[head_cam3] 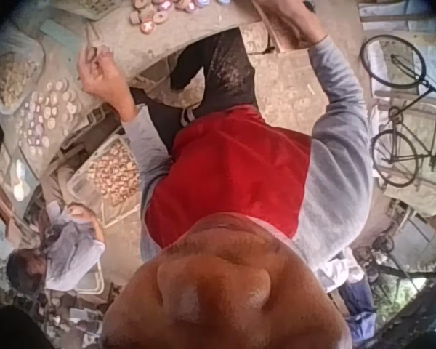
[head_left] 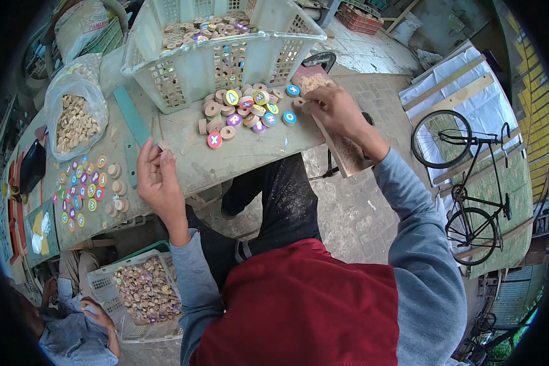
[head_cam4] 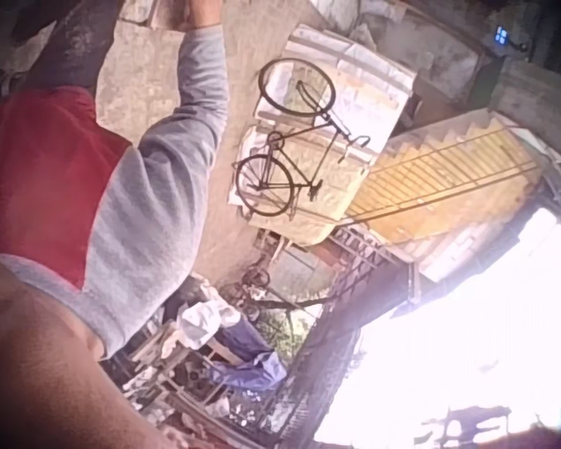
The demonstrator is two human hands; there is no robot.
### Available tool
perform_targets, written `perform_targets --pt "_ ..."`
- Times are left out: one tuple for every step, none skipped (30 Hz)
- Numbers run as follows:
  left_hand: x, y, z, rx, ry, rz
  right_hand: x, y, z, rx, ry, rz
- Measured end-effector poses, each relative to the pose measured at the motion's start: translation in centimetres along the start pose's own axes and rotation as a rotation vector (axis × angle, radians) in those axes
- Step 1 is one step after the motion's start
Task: Assembling small wooden discs and squares by applying glue and joining parts together.
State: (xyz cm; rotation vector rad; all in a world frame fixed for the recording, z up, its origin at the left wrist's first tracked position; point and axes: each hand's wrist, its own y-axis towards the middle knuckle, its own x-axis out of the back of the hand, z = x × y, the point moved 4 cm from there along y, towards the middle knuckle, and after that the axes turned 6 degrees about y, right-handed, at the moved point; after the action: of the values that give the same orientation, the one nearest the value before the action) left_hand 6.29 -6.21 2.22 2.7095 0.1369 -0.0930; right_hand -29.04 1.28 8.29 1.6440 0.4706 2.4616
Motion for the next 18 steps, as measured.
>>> perform_targets --pt "0.0 0.0 0.0 0.002 -0.001 0.008 0.5 0.0 -0.3 0.002 -0.002 0.001" --pt "0.0 0.0 0.0 0.002 -0.002 0.006 1.4 0.0 -1.0 -0.076 0.026 0.001" --pt "0.0 0.1 0.0 -0.005 0.01 0.008 2.2 -0.1 -1.8 -0.154 0.055 0.002" --pt "0.1 0.0 -0.1 -0.013 0.025 0.011 2.8 -0.1 -2.4 -0.153 0.056 0.002" --pt "0.1 0.0 0.0 -0.012 0.023 0.013 3.0 -0.2 -3.3 -0.184 0.095 0.105" --pt "0.2 0.0 0.0 -0.006 0.023 0.014 3.0 -0.3 -3.8 -0.214 0.134 0.207" --pt "0.1 0.0 0.0 0.001 0.02 0.015 3.1 -0.3 -3.9 -0.159 0.13 0.26" --pt "0.2 0.0 0.0 0.002 0.017 0.018 3.0 -0.6 -4.2 -0.162 0.128 0.259" --pt "0.2 0.0 0.2 0.018 0.022 0.032 2.8 -0.9 -4.5 -0.096 0.087 0.197" --pt "0.2 0.0 0.3 0.034 0.03 0.042 2.8 -0.9 -4.4 -0.026 0.048 0.137" --pt "0.1 0.0 0.3 0.035 0.03 0.041 3.0 -1.1 -4.5 -0.026 0.048 0.138" --pt "-0.1 0.0 0.2 0.035 0.028 0.04 3.3 -1.4 -4.7 -0.078 0.025 0.124" --pt "0.0 -0.1 0.2 0.036 0.028 0.039 3.6 -1.5 -4.6 -0.13 0.003 0.112" --pt "0.0 -0.1 0.3 0.037 0.031 0.04 3.8 -1.6 -4.2 -0.13 0.006 0.113" --pt "0.1 -0.1 0.3 0.032 0.029 0.033 3.9 -1.7 -3.8 -0.155 -0.002 0.149" --pt "0.0 -0.1 0.4 0.028 0.024 0.032 4.1 -2.0 -3.7 -0.185 -0.012 0.182" --pt "0.0 -0.1 0.4 0.029 0.022 0.038 3.9 -2.1 -3.8 -0.191 -0.013 0.18" --pt "0.0 0.0 0.5 0.02 0.024 0.035 3.6 -2.2 -3.8 -0.167 -0.01 0.192"
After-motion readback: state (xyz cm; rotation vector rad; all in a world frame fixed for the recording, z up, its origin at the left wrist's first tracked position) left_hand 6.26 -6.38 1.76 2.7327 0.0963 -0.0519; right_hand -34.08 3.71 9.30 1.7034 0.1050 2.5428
